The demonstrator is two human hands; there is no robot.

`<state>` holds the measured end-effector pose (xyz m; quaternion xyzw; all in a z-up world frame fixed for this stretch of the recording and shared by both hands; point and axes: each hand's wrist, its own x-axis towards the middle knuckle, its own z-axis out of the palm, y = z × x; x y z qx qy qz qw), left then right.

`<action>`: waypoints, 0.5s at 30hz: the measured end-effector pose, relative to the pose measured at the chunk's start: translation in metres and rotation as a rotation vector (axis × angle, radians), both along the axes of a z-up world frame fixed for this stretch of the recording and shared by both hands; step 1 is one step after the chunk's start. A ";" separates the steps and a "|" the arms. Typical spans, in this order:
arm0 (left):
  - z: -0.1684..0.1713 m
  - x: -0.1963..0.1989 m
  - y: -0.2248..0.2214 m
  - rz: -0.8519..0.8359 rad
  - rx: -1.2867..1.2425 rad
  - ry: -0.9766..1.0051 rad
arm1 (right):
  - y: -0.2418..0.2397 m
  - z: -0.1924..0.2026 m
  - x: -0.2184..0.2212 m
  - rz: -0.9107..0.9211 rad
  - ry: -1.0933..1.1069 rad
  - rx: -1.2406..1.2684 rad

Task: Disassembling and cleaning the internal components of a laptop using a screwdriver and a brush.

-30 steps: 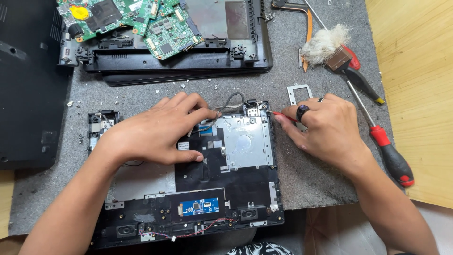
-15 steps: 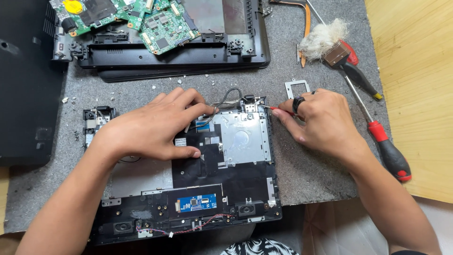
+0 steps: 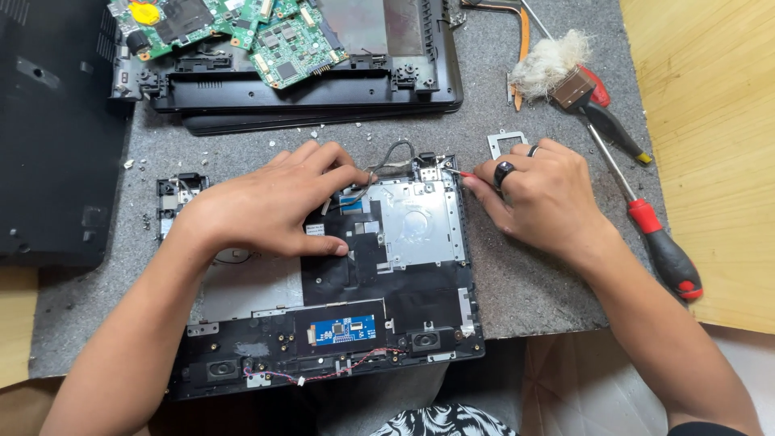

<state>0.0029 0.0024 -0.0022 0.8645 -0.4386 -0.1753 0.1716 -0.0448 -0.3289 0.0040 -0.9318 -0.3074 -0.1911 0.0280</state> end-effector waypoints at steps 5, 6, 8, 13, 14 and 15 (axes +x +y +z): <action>-0.003 0.001 0.003 0.003 -0.041 0.026 | 0.006 0.006 0.001 0.056 0.132 0.293; -0.004 0.001 0.004 0.001 -0.061 0.020 | 0.007 0.007 0.001 0.058 0.167 0.374; -0.004 0.001 0.005 0.005 -0.063 0.029 | 0.006 0.005 0.002 0.053 0.186 0.376; -0.005 0.001 0.006 0.027 -0.086 0.032 | 0.004 -0.002 0.000 0.078 0.191 0.389; -0.005 0.001 0.006 0.035 -0.100 -0.001 | 0.005 -0.001 -0.001 0.084 0.158 0.361; -0.005 0.002 0.006 0.043 -0.113 -0.033 | 0.005 0.000 -0.001 0.090 0.125 0.334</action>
